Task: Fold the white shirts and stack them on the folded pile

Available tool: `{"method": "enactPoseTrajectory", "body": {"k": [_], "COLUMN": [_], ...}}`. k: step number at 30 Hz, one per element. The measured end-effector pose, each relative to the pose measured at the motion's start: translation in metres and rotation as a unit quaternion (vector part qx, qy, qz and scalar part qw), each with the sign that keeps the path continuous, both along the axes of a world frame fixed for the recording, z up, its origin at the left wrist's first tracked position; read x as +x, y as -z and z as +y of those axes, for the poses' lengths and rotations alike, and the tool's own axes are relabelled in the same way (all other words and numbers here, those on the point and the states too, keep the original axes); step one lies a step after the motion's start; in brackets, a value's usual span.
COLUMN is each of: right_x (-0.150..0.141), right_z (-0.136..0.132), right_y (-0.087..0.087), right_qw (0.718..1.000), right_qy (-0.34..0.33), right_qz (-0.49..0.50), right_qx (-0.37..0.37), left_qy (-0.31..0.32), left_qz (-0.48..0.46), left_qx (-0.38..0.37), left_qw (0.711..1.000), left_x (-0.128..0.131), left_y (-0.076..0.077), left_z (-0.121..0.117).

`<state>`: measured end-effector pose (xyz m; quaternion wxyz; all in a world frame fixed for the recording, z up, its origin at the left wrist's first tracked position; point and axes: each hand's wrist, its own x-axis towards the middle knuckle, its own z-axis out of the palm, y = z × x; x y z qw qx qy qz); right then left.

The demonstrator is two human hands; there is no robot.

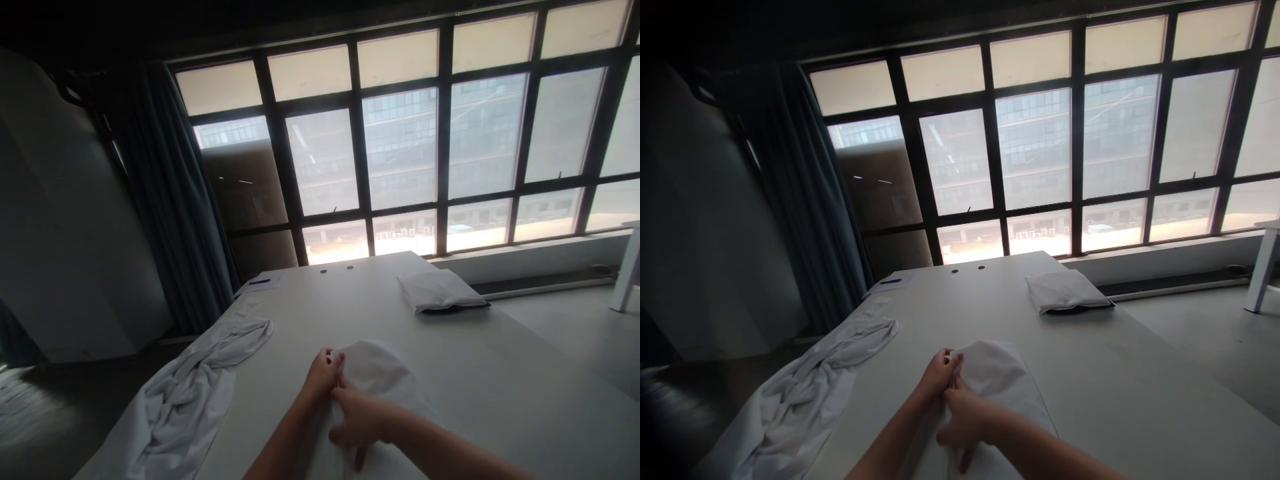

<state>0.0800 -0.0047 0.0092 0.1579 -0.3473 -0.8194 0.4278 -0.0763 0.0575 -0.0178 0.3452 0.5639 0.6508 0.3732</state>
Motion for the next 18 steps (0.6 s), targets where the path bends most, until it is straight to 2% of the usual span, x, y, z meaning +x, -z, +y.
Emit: {"method": "enactPoseTrajectory", "body": {"k": [1, 3, 4, 5, 6, 9, 11, 14, 18], "right_x": [0.009, 0.031, 0.044, 0.059, 0.074, 0.115, 0.133, 0.144, 0.147], "right_z": [0.007, 0.028, 0.042, 0.057, 0.072, 0.106, 0.117, 0.116, 0.102], "right_y": [-0.005, -0.015, -0.019, -0.021, -0.021, -0.012, -0.002, 0.013, 0.026], "right_qw": [0.999, 0.993, 0.983, 0.971, 0.963, 0.969, 0.977, 0.981, 0.973], "right_qy": [0.017, 0.106, 0.174, 0.214, 0.236, 0.218, 0.189, 0.169, 0.184], "right_qz": [0.013, 0.034, 0.044, 0.05, 0.052, 0.04, 0.025, -0.007, -0.051], "right_qx": [-0.029, -0.031, 0.023, 0.096, 0.118, 0.112, 0.099, 0.1, 0.126], "left_qy": [0.003, 0.009, 0.011, 0.013, 0.013, 0.01, 0.011, 0.035, 0.073], "left_qz": [0.014, 0.037, 0.045, 0.052, 0.058, 0.073, 0.081, 0.088, 0.097], "left_qx": [0.006, 0.017, 0.021, 0.025, 0.027, 0.026, 0.022, 0.013, 0.001], "left_qw": [1.0, 0.999, 0.999, 0.998, 0.998, 0.997, 0.996, 0.995, 0.993], "left_x": [0.0, 0.0, -0.001, -0.002, -0.002, -0.005, -0.006, -0.007, -0.007], "left_y": [0.0, 0.001, 0.002, 0.003, 0.004, 0.008, 0.008, 0.006, 0.001], "left_z": [0.0, -0.001, -0.002, -0.003, -0.004, -0.005, -0.004, -0.002, 0.001]}}
